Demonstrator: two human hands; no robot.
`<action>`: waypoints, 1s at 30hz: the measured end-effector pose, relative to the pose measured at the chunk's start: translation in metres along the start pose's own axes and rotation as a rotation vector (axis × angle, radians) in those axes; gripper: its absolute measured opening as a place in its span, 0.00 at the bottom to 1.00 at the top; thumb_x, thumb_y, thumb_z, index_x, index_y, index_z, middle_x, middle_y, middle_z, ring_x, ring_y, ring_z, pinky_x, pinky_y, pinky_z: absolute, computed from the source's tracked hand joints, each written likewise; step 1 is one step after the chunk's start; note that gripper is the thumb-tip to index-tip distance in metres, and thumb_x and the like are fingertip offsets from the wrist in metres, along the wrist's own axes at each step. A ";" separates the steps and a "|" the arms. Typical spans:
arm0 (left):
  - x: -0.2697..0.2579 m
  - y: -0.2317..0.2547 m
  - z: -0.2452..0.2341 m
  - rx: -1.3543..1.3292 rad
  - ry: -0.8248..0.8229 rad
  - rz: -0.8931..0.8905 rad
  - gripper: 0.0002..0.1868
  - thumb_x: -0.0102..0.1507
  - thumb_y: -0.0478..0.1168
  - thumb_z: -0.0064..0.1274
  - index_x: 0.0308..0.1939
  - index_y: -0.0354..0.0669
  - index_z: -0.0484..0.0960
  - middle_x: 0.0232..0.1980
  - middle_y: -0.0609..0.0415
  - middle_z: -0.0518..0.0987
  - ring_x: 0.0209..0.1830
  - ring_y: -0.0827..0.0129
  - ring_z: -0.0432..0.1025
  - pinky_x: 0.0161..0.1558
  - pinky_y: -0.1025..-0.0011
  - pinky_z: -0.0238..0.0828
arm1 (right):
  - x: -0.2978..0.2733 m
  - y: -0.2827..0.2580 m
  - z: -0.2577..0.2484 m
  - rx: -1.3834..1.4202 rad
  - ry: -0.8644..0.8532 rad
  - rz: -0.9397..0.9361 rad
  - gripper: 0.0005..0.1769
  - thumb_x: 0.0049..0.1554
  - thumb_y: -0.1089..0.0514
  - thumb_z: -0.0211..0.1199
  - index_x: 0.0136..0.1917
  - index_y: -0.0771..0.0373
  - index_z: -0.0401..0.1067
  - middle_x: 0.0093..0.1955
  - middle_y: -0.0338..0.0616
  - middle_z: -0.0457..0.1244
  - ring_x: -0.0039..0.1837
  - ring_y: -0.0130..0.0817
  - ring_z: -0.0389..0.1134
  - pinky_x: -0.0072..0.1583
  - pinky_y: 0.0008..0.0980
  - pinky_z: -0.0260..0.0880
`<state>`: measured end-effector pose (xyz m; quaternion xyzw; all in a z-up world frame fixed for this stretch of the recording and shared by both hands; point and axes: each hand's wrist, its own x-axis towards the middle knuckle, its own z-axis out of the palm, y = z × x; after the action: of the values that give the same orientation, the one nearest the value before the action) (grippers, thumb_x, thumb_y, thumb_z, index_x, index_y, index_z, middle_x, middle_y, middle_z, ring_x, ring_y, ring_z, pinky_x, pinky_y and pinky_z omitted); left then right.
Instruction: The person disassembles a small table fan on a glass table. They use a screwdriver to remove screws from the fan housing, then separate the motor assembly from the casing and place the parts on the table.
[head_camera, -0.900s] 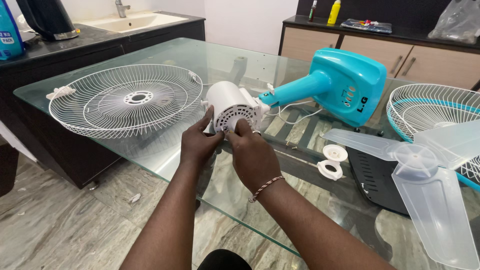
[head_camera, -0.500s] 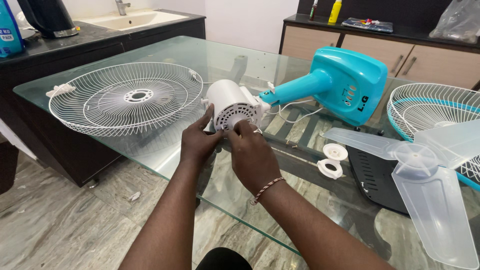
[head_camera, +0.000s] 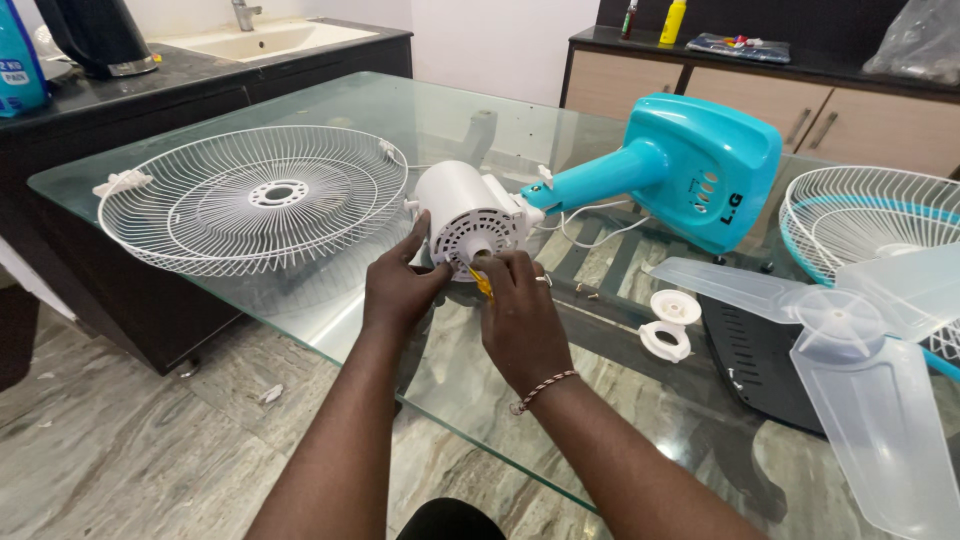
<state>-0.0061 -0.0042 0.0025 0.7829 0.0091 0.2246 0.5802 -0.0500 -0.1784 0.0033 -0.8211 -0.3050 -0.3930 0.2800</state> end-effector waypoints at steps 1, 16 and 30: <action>0.000 0.001 0.002 -0.006 -0.003 -0.019 0.44 0.53 0.40 0.63 0.74 0.62 0.69 0.33 0.51 0.88 0.28 0.76 0.81 0.34 0.73 0.79 | 0.001 0.002 -0.002 -0.005 -0.008 0.020 0.27 0.50 0.70 0.63 0.63 0.61 0.64 0.60 0.50 0.58 0.63 0.53 0.63 0.61 0.47 0.66; 0.000 -0.008 0.007 0.067 0.048 0.079 0.42 0.55 0.44 0.65 0.72 0.45 0.66 0.36 0.48 0.84 0.32 0.65 0.81 0.35 0.67 0.79 | 0.002 -0.007 -0.006 0.187 -0.064 0.095 0.29 0.50 0.69 0.57 0.64 0.64 0.57 0.59 0.58 0.56 0.56 0.61 0.68 0.53 0.51 0.72; -0.050 0.016 0.030 -0.564 -0.150 -0.424 0.19 0.62 0.53 0.61 0.33 0.40 0.79 0.25 0.59 0.75 0.14 0.77 0.60 0.18 0.77 0.55 | -0.004 0.008 0.005 0.426 -0.041 0.034 0.29 0.52 0.74 0.53 0.65 0.64 0.53 0.62 0.58 0.54 0.64 0.56 0.67 0.62 0.47 0.72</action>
<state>-0.0444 -0.0503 -0.0064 0.5868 0.0662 0.0347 0.8062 -0.0436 -0.1815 -0.0044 -0.7562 -0.3728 -0.2981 0.4477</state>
